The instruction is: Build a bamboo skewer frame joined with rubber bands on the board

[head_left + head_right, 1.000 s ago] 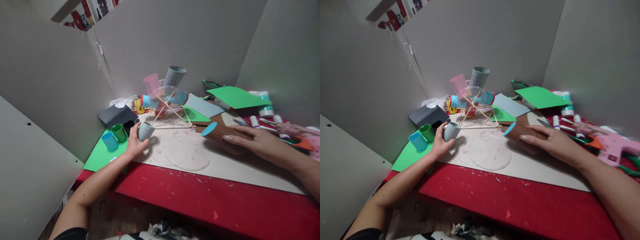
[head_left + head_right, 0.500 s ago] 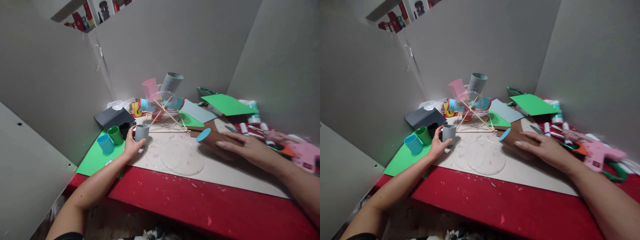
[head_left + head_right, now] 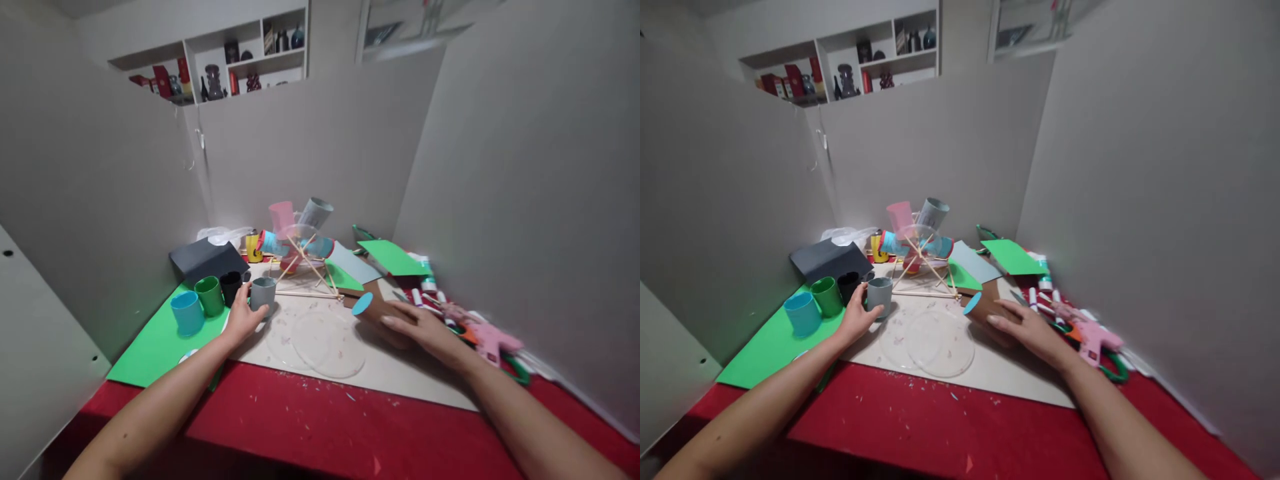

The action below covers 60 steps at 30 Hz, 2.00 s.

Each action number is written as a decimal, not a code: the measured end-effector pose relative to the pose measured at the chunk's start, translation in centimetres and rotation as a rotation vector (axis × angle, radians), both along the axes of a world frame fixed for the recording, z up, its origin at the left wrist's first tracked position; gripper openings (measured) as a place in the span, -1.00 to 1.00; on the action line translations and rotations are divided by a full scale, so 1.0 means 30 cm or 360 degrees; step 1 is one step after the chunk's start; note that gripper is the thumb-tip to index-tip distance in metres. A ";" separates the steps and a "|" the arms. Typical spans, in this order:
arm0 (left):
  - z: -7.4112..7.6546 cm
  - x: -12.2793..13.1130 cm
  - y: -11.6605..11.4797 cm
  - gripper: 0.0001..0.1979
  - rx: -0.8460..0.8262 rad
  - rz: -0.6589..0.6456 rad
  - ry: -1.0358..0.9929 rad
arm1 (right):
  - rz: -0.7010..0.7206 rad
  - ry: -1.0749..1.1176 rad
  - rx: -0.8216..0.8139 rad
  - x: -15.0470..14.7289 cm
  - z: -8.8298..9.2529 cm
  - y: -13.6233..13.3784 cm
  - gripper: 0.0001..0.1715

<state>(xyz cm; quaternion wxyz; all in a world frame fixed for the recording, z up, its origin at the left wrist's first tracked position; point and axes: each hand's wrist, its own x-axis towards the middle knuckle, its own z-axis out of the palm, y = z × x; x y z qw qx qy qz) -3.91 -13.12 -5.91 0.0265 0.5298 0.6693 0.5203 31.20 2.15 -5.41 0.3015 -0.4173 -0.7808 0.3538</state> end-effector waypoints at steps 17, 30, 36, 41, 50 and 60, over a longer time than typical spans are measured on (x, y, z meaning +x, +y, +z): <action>-0.013 -0.010 -0.039 -0.17 0.0005 0.0004 0.0307 | 0.0220 0.0142 0.0414 -0.040 -0.006 -0.055 -0.18; 0.035 0.027 -0.057 -0.21 0.0246 -0.0020 0.0933 | -0.0011 0.0175 0.0610 -0.005 -0.010 -0.017 -0.48; 0.048 0.041 -0.065 -0.24 0.0262 0.0064 0.0943 | 0.0205 -0.0061 0.0487 -0.003 -0.002 -0.053 -0.23; 0.057 0.055 -0.075 -0.25 0.0310 0.0073 0.0939 | 0.0311 -0.0137 0.0446 -0.007 -0.005 -0.065 -0.12; 0.061 0.084 -0.096 -0.26 0.0354 -0.0078 0.0924 | 0.0324 0.0096 0.0113 -0.014 0.050 -0.124 -0.04; 0.061 0.097 -0.104 -0.30 0.0243 -0.0328 0.0892 | 0.0538 0.0367 -0.0246 0.006 0.055 -0.124 -0.09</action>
